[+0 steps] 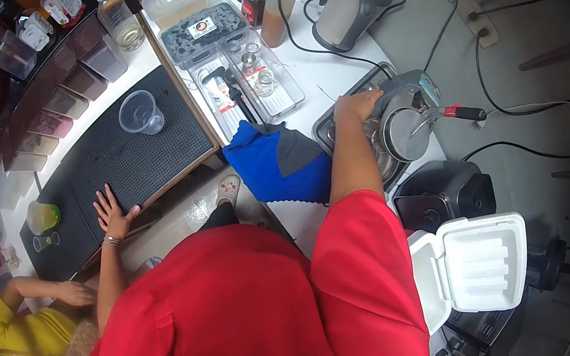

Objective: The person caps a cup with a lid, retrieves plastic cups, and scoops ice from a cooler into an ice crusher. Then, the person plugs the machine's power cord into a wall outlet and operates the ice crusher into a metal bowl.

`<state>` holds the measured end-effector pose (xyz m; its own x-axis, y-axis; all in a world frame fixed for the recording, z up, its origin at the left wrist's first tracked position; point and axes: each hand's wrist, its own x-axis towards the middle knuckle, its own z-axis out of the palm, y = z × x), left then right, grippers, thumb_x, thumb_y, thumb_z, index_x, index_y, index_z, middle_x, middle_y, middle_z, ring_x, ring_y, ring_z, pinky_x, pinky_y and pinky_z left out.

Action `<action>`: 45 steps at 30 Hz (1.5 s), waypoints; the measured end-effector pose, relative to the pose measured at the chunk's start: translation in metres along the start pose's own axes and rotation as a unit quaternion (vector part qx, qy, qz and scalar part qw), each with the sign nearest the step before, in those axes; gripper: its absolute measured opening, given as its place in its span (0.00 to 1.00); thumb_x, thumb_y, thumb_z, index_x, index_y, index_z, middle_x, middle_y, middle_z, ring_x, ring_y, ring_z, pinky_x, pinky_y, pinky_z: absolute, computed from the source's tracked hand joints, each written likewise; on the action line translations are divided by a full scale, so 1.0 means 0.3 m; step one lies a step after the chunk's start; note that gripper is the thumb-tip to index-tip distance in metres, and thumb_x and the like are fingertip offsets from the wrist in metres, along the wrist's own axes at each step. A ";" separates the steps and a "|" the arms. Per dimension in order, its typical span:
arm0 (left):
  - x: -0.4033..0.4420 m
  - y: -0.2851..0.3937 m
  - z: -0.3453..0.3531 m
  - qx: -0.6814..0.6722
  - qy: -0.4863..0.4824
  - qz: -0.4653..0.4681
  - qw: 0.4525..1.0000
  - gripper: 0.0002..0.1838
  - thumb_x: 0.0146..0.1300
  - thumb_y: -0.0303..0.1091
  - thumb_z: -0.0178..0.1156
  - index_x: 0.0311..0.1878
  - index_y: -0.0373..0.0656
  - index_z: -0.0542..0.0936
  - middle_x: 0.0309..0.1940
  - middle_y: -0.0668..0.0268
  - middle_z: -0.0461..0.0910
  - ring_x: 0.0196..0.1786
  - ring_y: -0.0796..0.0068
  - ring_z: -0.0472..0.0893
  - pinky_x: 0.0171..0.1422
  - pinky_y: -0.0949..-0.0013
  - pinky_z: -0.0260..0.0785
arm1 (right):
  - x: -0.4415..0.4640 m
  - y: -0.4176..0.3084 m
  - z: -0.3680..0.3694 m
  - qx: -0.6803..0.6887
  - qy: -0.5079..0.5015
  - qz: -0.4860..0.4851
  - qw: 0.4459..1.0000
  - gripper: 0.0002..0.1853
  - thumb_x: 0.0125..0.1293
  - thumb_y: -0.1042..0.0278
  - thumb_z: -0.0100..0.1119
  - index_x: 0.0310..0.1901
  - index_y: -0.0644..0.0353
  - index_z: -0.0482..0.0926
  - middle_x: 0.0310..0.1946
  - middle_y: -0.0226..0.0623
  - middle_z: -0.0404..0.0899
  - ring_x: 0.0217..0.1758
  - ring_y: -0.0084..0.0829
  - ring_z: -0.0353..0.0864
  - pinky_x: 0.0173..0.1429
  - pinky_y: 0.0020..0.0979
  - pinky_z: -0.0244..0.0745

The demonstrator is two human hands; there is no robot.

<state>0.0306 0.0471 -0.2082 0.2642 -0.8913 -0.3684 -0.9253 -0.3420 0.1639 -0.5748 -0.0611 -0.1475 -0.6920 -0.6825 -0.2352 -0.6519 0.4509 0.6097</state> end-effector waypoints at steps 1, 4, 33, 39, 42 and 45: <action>-0.010 -0.010 -0.018 -0.001 0.001 0.005 1.000 0.66 0.46 0.65 0.69 0.77 0.63 0.32 0.78 0.57 0.24 0.78 0.44 0.27 0.74 0.34 0.28 | -0.022 0.004 -0.016 -0.012 0.007 -0.026 1.000 0.33 0.74 0.45 0.30 0.68 0.66 0.63 0.72 0.50 0.54 0.78 0.50 0.46 0.76 0.54 0.32; 0.000 -0.003 -0.005 0.018 0.001 -0.003 1.000 0.66 0.46 0.62 0.70 0.77 0.63 0.32 0.78 0.57 0.25 0.78 0.43 0.30 0.73 0.34 0.34 | -0.014 0.033 -0.029 -0.027 0.000 -0.059 0.998 0.38 0.72 0.38 0.29 0.66 0.66 0.66 0.71 0.50 0.58 0.76 0.49 0.51 0.76 0.51 0.33; -0.006 0.016 -0.024 -0.013 -0.029 -0.010 0.999 0.65 0.49 0.61 0.69 0.76 0.63 0.30 0.77 0.58 0.21 0.77 0.45 0.23 0.74 0.35 0.25 | 0.032 -0.096 -0.054 -0.003 0.049 -0.090 0.995 0.18 0.67 0.64 0.46 0.52 0.56 0.83 0.57 0.45 0.78 0.64 0.46 0.71 0.70 0.52 0.41; -0.009 0.018 -0.028 -0.019 -0.031 -0.007 0.999 0.65 0.49 0.61 0.69 0.76 0.63 0.30 0.77 0.58 0.21 0.77 0.45 0.23 0.74 0.34 0.25 | 0.047 -0.074 -0.049 -0.014 0.020 -0.092 0.996 0.18 0.67 0.64 0.46 0.52 0.55 0.83 0.55 0.43 0.80 0.63 0.44 0.72 0.69 0.51 0.41; -0.011 0.021 -0.032 -0.022 -0.034 -0.009 0.999 0.65 0.49 0.61 0.69 0.76 0.62 0.30 0.77 0.58 0.21 0.77 0.46 0.23 0.73 0.34 0.25 | 0.043 -0.074 -0.057 -0.039 0.007 -0.099 0.994 0.17 0.67 0.66 0.52 0.55 0.54 0.81 0.56 0.35 0.79 0.62 0.41 0.75 0.67 0.57 0.47; -0.004 0.014 -0.022 -0.014 -0.029 -0.006 0.999 0.66 0.48 0.62 0.69 0.76 0.62 0.30 0.77 0.58 0.21 0.77 0.45 0.23 0.73 0.33 0.26 | 0.073 -0.067 -0.027 -0.035 0.015 -0.085 0.996 0.19 0.69 0.64 0.43 0.54 0.57 0.82 0.56 0.39 0.79 0.64 0.40 0.73 0.70 0.52 0.39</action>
<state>0.0281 0.0447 -0.2010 0.2590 -0.8688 -0.4220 -0.9137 -0.3620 0.1846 -0.5744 -0.0897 -0.1586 -0.5628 -0.7627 -0.3187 -0.7352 0.2857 0.6147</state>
